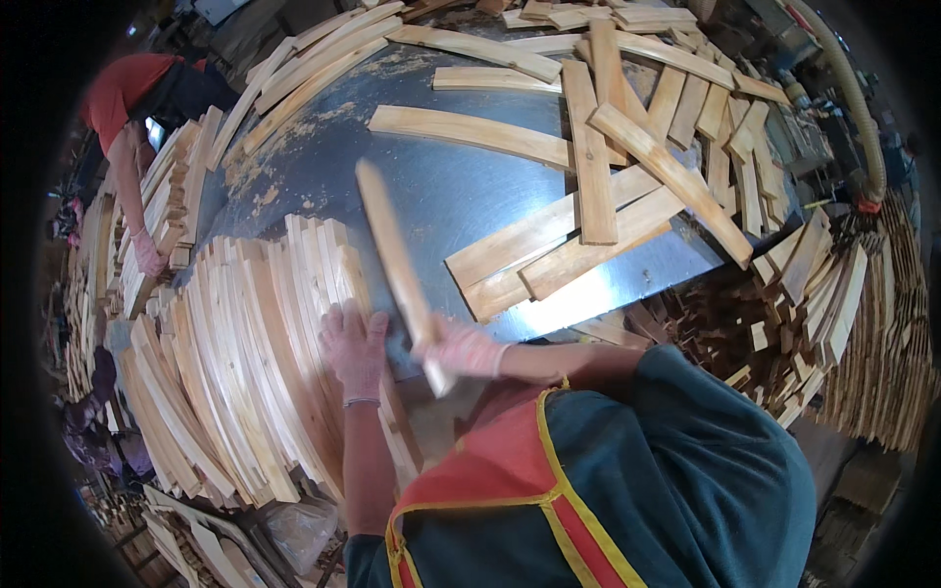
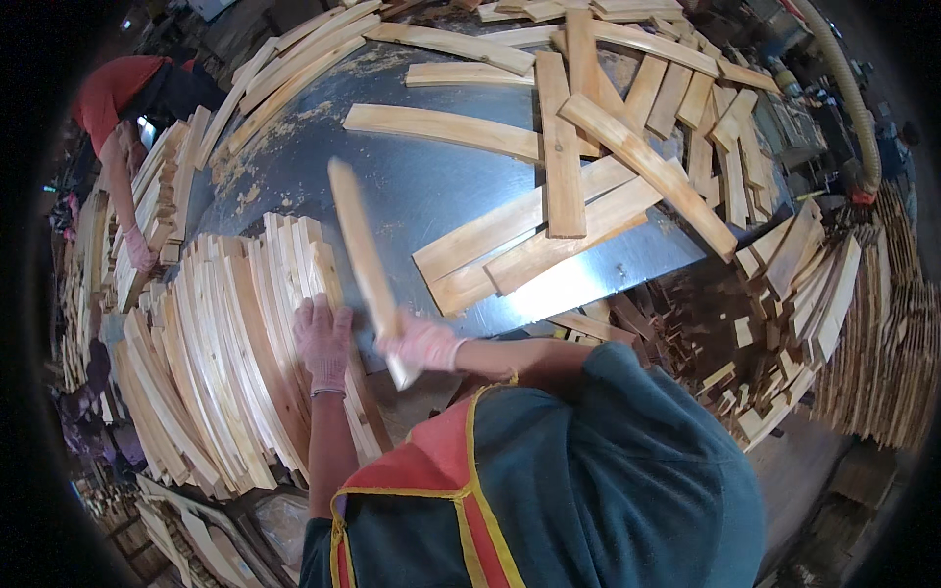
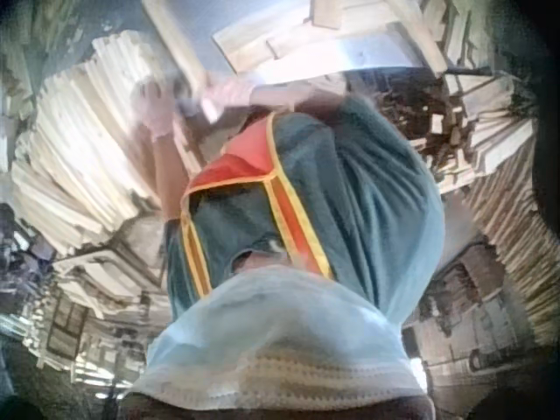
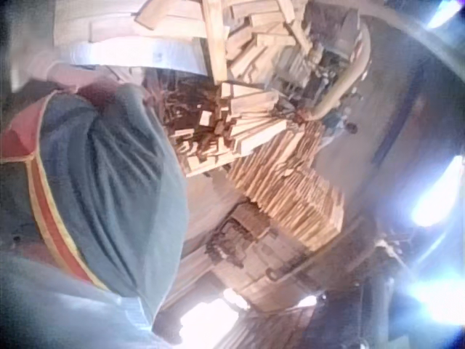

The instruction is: The person sorts and stacks light-colored wooden planks on a metal table in a workshop. They pick up individual planks from a scattered pile, align them, and place them into a neat stack, repeating this process continuously.

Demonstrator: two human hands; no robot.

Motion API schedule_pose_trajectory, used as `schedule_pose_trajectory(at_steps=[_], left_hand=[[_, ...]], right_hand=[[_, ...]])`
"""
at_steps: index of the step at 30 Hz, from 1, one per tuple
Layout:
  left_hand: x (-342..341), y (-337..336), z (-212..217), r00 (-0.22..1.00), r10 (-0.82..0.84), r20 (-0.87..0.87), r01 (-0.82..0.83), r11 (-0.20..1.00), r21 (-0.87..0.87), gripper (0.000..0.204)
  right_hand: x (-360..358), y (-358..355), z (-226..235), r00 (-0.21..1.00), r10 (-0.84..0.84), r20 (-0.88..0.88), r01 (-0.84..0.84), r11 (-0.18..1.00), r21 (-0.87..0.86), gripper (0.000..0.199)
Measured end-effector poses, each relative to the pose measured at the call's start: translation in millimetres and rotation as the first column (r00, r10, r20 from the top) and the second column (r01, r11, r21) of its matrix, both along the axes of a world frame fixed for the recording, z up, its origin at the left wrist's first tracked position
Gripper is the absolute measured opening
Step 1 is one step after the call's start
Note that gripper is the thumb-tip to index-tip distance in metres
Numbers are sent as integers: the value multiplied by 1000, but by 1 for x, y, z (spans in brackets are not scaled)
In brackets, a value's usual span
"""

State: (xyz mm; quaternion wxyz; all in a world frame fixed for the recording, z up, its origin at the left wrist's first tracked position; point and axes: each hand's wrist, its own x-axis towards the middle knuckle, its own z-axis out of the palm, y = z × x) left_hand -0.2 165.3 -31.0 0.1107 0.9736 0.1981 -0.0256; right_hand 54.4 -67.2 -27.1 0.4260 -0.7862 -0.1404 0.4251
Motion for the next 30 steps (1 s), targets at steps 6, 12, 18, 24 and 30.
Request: schedule_pose_trajectory(at_steps=[6, 12, 18, 24, 30], left_hand=[[-12, -28, -16, 994, -105, -27, 107, 912, 395, 78], [-16, -40, 3, 995, -98, 29, 84, 944, 319, 80], [-7, -48, 13, 997, -80, -12, 79, 942, 327, 79], [-10, -40, -9, 996, -83, 44, 61, 926, 372, 74], [-6, -39, -8, 986, -105, 127, 63, 951, 303, 64]], right_hand=[[22, -9, 48, 819, 539, 199, -572, 794, 206, 61], [202, -226, 70, 669, -309, 676, 480, 874, -75, 65], [208, -289, 62, 822, -114, 558, 366, 856, -365, 81], [220, -260, 16, 770, -187, 610, 477, 804, -355, 94], [140, -172, 29, 849, -520, 95, 488, 839, 239, 113]])
